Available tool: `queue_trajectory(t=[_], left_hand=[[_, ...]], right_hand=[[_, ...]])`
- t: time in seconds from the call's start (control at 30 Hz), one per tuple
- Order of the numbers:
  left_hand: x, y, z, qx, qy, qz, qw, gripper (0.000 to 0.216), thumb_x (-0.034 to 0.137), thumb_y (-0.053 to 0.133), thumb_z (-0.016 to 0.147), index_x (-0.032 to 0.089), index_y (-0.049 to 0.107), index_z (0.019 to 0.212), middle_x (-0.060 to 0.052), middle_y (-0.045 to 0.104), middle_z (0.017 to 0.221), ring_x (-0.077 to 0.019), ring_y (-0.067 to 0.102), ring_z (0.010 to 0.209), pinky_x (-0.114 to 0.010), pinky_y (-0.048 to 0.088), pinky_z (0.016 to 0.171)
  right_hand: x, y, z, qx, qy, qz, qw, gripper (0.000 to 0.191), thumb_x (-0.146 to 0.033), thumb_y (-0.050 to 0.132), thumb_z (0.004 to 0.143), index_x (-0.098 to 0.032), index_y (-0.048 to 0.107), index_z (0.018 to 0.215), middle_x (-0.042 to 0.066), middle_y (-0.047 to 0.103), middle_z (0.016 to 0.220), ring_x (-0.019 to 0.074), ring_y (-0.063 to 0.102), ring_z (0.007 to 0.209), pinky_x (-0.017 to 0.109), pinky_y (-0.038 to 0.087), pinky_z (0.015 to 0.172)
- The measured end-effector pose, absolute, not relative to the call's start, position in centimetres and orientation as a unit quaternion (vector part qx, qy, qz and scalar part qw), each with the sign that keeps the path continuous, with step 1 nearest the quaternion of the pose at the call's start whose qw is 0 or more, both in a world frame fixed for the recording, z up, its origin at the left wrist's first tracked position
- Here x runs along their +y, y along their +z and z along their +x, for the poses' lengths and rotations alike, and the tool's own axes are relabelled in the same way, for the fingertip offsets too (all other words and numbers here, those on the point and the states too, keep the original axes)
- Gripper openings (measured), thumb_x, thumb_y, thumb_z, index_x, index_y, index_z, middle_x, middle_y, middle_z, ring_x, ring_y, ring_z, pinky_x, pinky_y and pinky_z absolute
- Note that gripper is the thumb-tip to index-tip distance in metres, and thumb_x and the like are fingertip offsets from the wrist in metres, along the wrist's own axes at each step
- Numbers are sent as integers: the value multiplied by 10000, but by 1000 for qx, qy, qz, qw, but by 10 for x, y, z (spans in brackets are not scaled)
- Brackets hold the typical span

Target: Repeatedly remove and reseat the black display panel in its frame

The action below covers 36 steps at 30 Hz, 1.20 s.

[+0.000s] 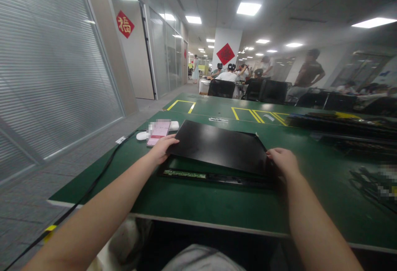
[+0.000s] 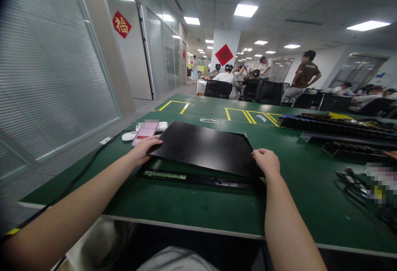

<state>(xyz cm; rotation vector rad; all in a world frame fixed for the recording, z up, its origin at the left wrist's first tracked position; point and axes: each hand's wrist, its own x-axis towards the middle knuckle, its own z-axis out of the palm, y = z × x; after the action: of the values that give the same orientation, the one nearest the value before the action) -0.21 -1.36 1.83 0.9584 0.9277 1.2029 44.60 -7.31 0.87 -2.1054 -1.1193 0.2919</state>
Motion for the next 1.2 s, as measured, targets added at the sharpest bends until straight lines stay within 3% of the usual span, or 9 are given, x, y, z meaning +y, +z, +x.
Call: queue_trajectory(t=[0.33, 0.67, 0.87, 1.2], left_hand=[[-15, 18, 0, 404, 529, 403, 628, 250, 117, 744, 682, 155, 769, 927, -79, 783, 769, -238, 740, 692, -302, 560, 593], [-21, 21, 5, 409, 534, 412, 614, 236, 130, 748, 672, 160, 758, 906, -60, 774, 744, -232, 740, 697, -286, 563, 593], [-23, 24, 7, 424, 529, 413, 608, 239, 111, 713, 674, 132, 735, 910, -54, 765, 727, -205, 732, 677, -251, 548, 587], [-22, 23, 6, 433, 528, 408, 606, 296, 80, 691, 663, 128, 739, 951, -66, 769, 730, -210, 730, 663, -256, 548, 554]], right_hand=[[-74, 13, 441, -434, 104, -827, 342, 155, -311, 616, 716, -246, 756, 719, 61, 738, 772, 223, 618, 671, 303, 392, 556], [-74, 17, 435, -453, 58, -842, 286, 203, -372, 617, 716, -259, 779, 767, 97, 709, 763, 255, 617, 670, 336, 408, 581], [-73, 15, 438, -471, 42, -850, 231, 332, -388, 522, 778, -247, 792, 908, 93, 748, 896, 264, 666, 818, 315, 436, 623], [-71, 12, 444, -456, 68, -851, 251, 335, -386, 529, 750, -233, 791, 893, 92, 750, 910, 254, 660, 817, 316, 438, 626]])
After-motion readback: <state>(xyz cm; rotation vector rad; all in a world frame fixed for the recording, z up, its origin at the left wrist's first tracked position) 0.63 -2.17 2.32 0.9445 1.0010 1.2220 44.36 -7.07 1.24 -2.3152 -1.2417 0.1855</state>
